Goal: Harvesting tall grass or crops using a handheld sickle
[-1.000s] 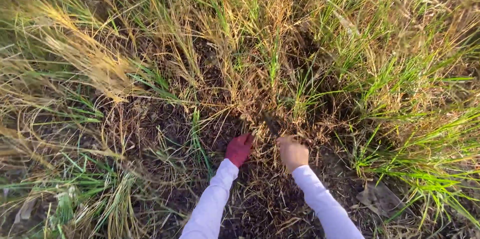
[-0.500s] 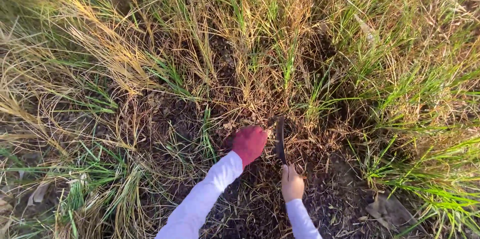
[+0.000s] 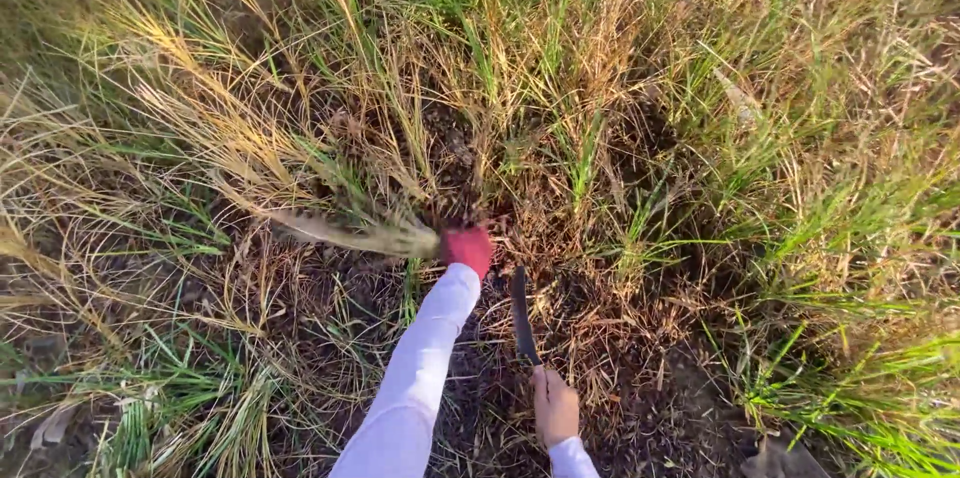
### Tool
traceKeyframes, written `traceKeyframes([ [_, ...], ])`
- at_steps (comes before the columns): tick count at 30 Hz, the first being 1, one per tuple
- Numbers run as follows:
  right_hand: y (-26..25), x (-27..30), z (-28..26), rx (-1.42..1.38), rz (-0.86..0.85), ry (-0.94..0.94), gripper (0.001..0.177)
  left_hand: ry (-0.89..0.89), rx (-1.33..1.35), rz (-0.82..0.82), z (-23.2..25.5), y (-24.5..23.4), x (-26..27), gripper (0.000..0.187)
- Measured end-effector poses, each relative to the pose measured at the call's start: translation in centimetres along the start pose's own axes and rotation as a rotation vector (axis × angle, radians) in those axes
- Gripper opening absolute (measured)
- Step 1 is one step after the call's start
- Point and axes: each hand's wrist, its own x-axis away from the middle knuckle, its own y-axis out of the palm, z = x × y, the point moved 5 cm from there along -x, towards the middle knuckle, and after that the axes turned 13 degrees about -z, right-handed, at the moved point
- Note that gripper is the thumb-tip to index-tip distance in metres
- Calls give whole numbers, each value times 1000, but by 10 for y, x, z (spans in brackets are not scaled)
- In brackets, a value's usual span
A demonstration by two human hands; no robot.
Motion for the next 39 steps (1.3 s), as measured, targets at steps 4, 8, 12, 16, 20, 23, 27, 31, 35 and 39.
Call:
traceKeyframes([
  [4, -50, -58, -65, 241, 1, -134, 38, 116, 446, 288, -5, 54, -8, 45],
  [8, -125, -68, -154, -54, 399, -480, 33, 249, 775, 144, -6, 72, -4, 60],
  [12, -80, -96, -150, 188, 286, -418, 33, 430, 905, 301, -14, 84, -21, 47],
  [16, -43, -120, -104, 880, 79, -224, 32, 380, 1473, 400, -23, 85, 8, 50],
  [20, -98, -118, -139, 568, 341, -354, 30, 291, 1690, 209, -25, 95, -20, 58],
  [23, -89, -131, -136, 131, 420, -313, 30, 297, 1685, 236, -20, 100, -25, 55],
  [27, -45, -124, -104, 796, -15, -141, 23, 257, 1675, 173, -18, 104, -13, 56],
  [31, -101, -100, -187, 519, 137, -227, 35, 467, 726, 777, -6, 100, -40, 16],
  [35, -123, -108, -186, 10, 281, -380, 44, 266, 1736, 139, -16, 104, -23, 50],
  [39, -122, -102, -168, 86, 327, -326, 47, 264, 1739, 168, -25, 91, 20, 54],
])
